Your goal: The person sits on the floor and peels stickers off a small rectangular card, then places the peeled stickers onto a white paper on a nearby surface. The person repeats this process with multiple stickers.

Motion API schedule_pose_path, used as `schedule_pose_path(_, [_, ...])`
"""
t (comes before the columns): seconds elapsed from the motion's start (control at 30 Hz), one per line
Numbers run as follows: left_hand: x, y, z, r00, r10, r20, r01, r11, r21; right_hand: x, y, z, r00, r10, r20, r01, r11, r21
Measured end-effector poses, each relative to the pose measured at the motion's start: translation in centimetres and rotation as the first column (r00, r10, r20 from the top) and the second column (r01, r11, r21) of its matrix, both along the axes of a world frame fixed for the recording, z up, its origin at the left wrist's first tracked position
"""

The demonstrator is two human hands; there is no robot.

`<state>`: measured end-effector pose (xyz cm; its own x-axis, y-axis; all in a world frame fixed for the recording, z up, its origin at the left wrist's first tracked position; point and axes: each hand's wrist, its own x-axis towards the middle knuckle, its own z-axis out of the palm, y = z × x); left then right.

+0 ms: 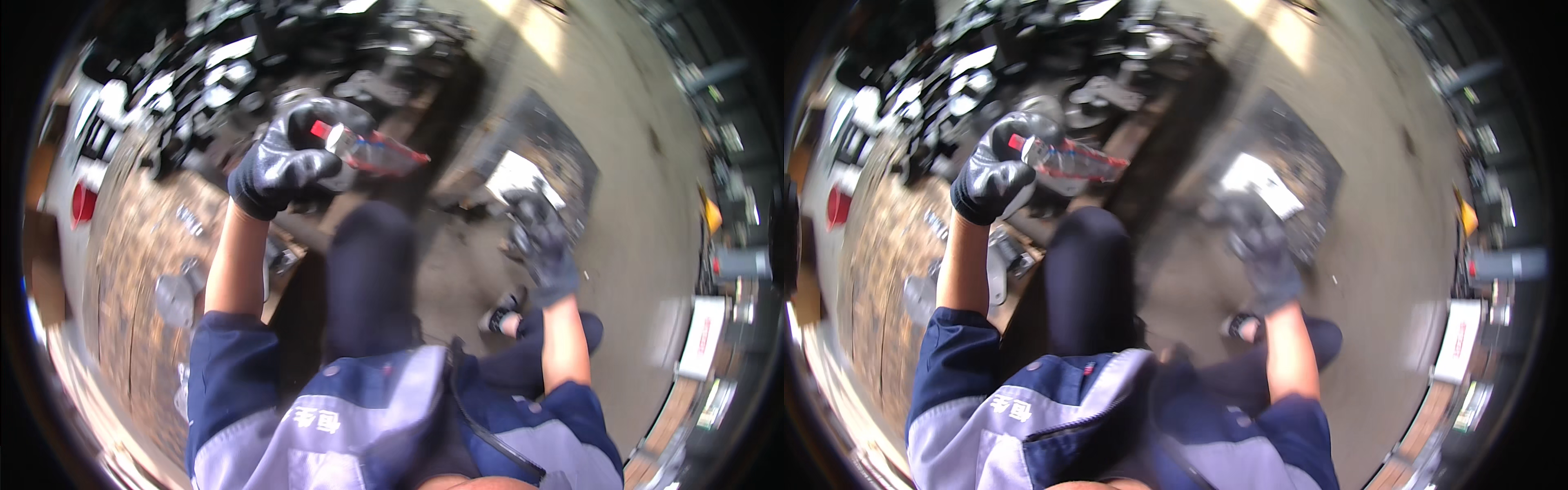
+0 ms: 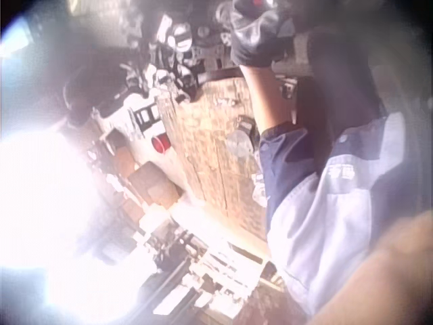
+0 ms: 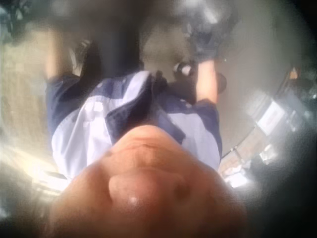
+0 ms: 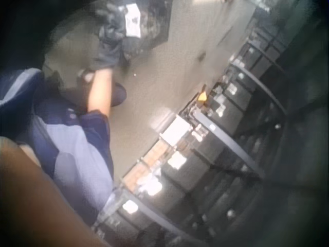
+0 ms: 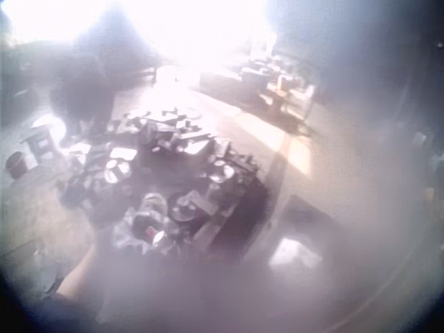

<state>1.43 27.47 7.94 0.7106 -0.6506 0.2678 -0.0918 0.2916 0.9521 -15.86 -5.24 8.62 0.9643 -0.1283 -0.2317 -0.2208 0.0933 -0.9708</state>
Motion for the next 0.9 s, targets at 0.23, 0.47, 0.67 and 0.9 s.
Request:
schedule_pose_path(0.23, [-7.0,-20.5,3.8,0.801,-0.574,0.169,0.579,0.815,0.027,-6.7,-5.2,2.4,0.938,0.199,0.285,-0.146,0.97,-0.196])
schedule_pose_path(0.47, [-7.9,-29.8,1.1,0.632,-0.66,0.406,0.623,0.744,0.24,-12.6,-14.1,-1.8,0.985,-0.099,0.144,0.127,0.97,-0.208])
schedule_pose_path(0.67, [-6.6,-33.1,-4.1,0.787,-0.585,0.195,0.52,0.8,0.3,-9.1,-17.7,-4.7,1.0,-0.007,-0.018,0.005,0.997,-0.08])
schedule_pose_path(0.9, [-4.8,-34.7,-5.4,0.824,-0.493,0.28,0.423,0.864,0.275,-6.3,-19.8,-7.4,0.998,-0.012,0.065,0.037,0.914,-0.404])
